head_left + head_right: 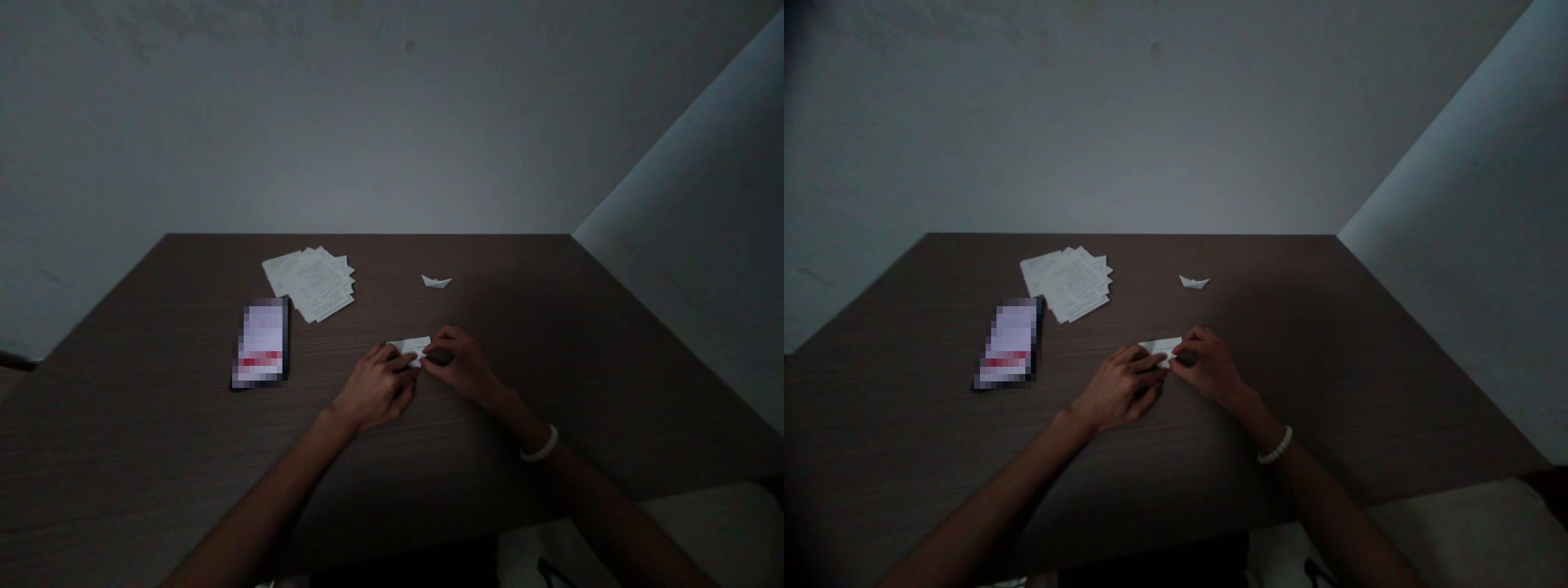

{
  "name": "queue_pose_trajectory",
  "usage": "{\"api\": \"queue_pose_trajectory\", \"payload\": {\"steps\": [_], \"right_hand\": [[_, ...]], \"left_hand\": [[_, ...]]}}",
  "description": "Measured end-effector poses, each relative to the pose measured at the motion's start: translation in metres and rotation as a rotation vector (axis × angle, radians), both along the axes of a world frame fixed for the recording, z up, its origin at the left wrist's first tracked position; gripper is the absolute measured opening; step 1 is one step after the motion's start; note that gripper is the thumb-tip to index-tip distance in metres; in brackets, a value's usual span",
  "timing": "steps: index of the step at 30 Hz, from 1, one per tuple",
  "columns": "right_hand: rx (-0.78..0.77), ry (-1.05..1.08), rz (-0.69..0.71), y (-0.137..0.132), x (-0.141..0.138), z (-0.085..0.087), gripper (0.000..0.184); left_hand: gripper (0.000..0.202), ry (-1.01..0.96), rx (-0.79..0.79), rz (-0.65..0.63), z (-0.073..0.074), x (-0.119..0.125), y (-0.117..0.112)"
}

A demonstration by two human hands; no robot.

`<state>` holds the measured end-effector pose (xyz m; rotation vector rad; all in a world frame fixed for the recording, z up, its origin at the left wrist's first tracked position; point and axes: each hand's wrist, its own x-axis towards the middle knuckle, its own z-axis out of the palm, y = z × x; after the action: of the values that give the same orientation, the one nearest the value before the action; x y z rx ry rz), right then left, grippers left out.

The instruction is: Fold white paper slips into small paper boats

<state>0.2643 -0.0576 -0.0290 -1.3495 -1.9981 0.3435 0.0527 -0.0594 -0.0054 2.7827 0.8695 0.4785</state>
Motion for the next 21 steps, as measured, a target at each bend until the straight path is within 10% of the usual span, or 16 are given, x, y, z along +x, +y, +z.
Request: {"api": "queue_pose_trajectory", "payload": {"steps": [21], "right_hand": [[0.009, 0.019, -0.009, -0.0008, 0.0009, -0.0009, 0.016]], "left_hand": [[0.028, 0.003, 0.009, -0.002, -0.001, 0.0001, 0.0004]]}}
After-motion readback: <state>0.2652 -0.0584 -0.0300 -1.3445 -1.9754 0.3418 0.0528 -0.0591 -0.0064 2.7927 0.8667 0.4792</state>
